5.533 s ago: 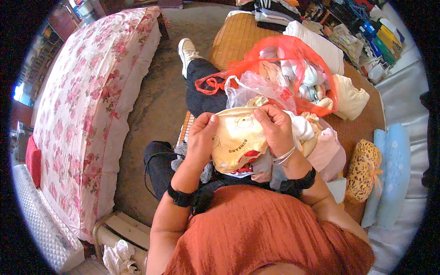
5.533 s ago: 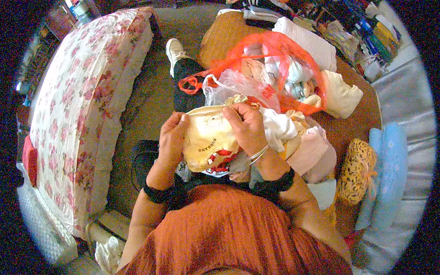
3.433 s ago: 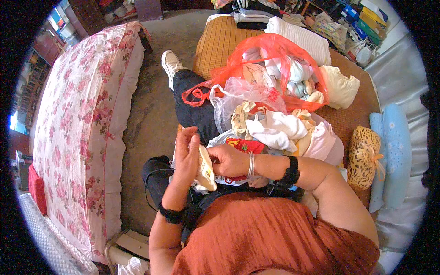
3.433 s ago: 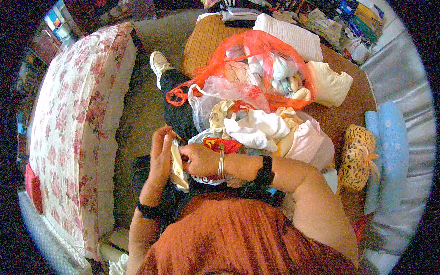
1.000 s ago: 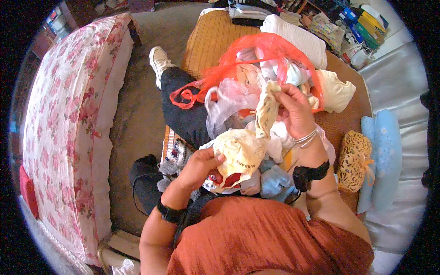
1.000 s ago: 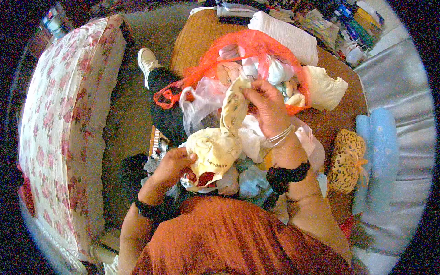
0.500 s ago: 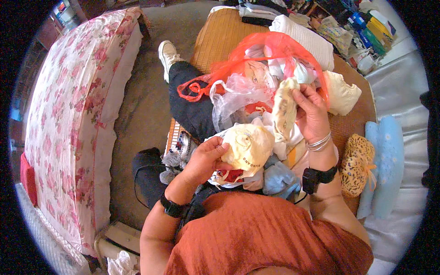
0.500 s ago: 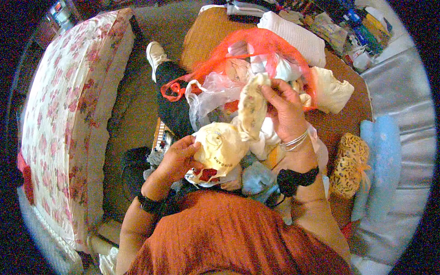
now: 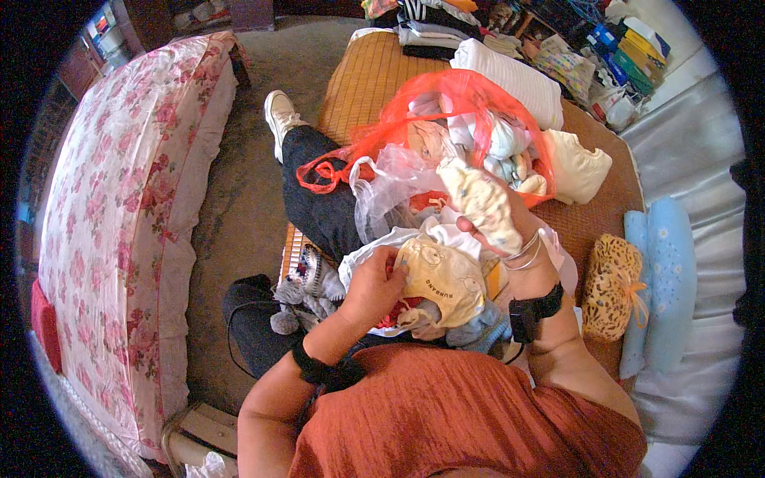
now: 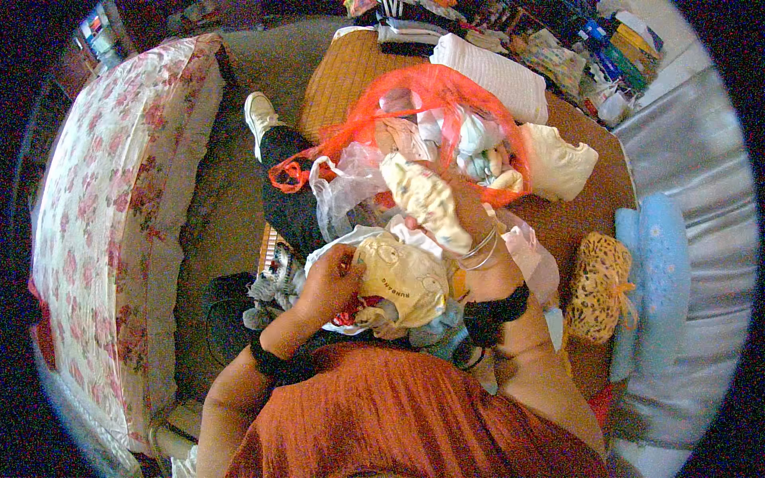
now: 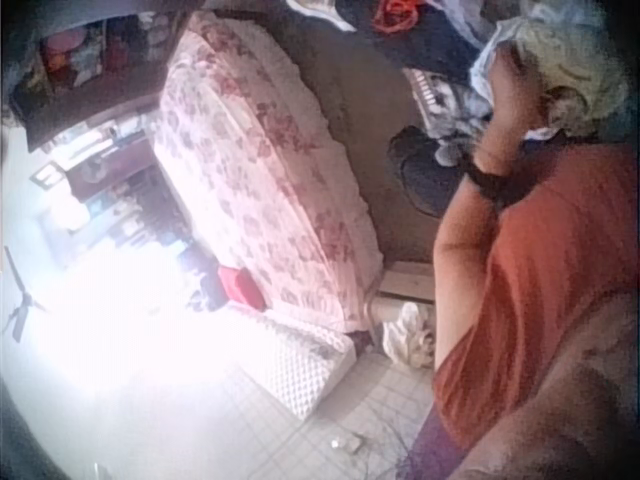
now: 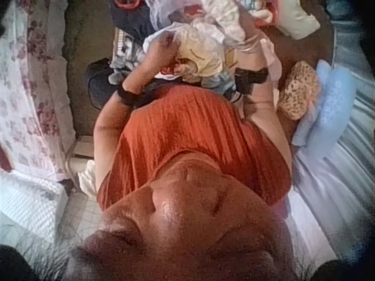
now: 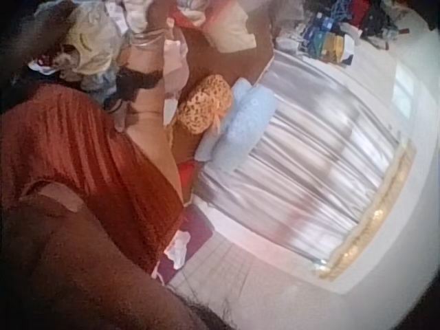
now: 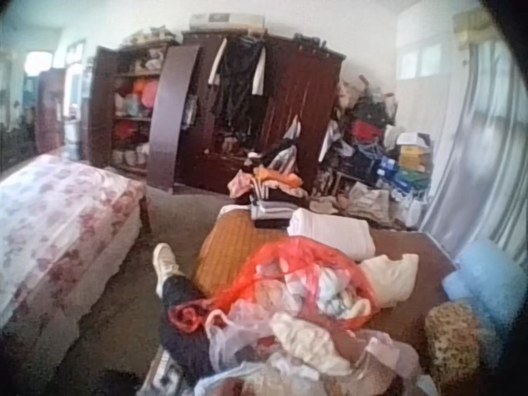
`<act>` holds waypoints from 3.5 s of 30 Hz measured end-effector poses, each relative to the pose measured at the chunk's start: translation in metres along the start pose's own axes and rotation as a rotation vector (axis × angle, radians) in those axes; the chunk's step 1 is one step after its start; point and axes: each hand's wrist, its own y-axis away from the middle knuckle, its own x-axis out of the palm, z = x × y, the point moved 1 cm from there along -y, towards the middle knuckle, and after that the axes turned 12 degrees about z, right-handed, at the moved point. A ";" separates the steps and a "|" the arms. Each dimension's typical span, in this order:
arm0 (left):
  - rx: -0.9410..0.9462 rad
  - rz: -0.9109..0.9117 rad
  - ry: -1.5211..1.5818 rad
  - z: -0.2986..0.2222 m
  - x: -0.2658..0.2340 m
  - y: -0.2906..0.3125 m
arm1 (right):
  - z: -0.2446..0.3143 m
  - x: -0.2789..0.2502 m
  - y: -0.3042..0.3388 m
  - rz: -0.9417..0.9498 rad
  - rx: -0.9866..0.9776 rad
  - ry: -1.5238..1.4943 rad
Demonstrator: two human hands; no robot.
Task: The person sits on a low surface and sorts through a plastic bag of baby clothes. They remove items one by one, unfold and inspect them, then place them into a pile on their lap.
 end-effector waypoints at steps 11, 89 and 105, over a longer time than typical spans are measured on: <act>0.083 0.189 1.189 -0.029 -0.025 -0.005 | -0.038 0.032 -0.009 -0.038 -0.049 0.930; 0.118 -0.105 1.047 0.010 -0.029 -0.009 | -0.059 0.040 0.005 0.231 -0.079 -0.143; 0.067 0.146 1.578 0.029 -0.029 -0.012 | -0.047 0.044 0.013 0.017 0.050 0.251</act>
